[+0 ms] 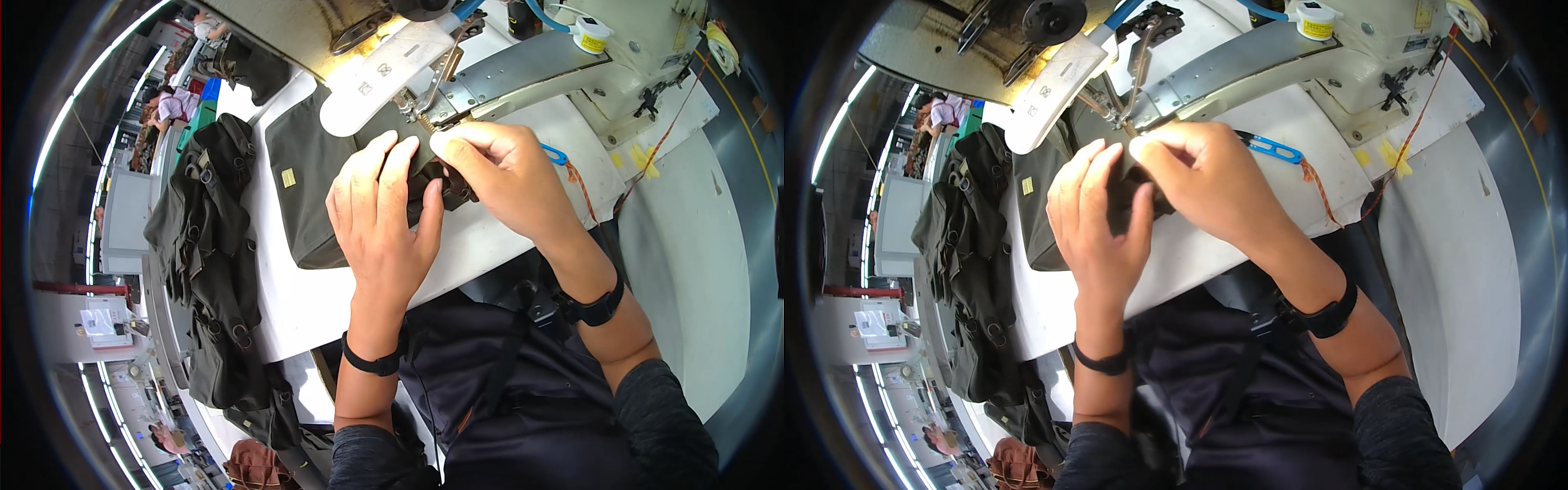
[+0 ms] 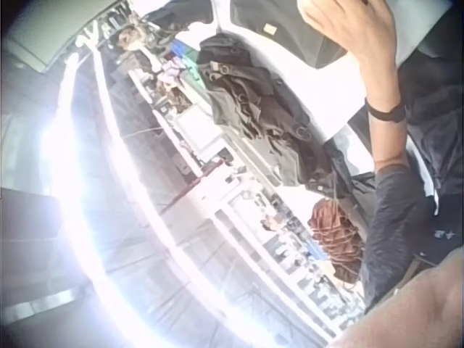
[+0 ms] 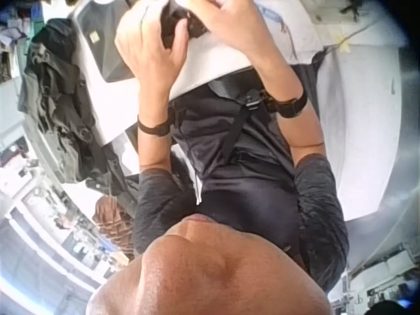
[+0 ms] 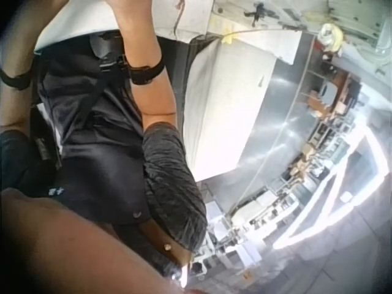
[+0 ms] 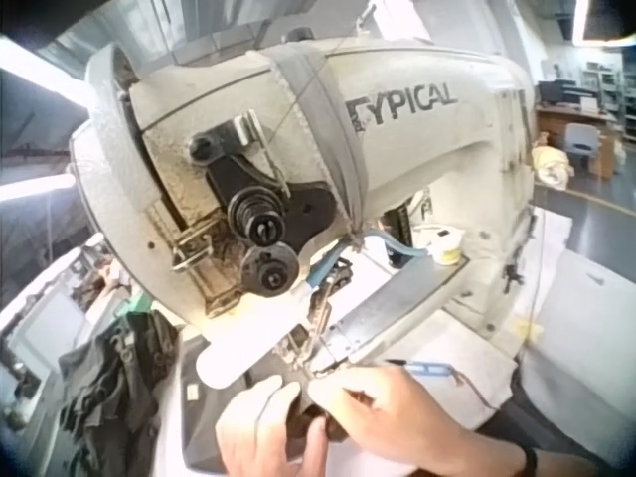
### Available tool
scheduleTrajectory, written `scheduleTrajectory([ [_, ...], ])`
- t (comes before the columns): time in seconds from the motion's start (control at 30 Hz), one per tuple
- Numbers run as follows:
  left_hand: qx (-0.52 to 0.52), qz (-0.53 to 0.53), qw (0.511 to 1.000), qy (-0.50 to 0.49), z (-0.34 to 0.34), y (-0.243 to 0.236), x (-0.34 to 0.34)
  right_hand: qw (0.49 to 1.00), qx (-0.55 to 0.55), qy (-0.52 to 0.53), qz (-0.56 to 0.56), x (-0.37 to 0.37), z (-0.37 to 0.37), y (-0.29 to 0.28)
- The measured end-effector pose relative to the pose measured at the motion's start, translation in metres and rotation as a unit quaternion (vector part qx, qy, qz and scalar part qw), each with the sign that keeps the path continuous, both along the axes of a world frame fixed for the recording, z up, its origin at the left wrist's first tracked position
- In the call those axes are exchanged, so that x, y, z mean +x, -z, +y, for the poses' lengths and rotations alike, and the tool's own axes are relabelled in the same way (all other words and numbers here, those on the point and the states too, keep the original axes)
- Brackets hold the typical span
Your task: Sewing a green fabric bag using an industrial sewing machine.
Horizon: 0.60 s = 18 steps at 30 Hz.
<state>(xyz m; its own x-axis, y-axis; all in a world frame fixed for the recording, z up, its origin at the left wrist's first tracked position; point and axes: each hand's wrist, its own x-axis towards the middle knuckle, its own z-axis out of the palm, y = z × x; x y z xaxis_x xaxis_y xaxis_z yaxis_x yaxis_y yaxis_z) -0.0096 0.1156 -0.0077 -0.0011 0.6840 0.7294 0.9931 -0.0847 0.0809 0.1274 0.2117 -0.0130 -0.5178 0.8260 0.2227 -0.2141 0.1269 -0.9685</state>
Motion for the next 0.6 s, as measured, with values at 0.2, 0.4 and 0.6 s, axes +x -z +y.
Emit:
scheduleTrajectory([
  [0.2,0.084,0.005,0.996,-0.003,0.013,0.002,-0.003,0.988,-0.113,-0.048,0.097,-0.007,-0.002,0.004],
  [0.4,0.145,0.030,0.986,0.071,0.020,0.002,-0.017,0.966,-0.189,-0.043,0.171,-0.013,-0.009,0.009],
  [0.6,0.156,0.019,0.983,0.100,0.026,0.004,-0.028,0.983,-0.141,-0.015,0.114,-0.016,-0.007,0.005],
])
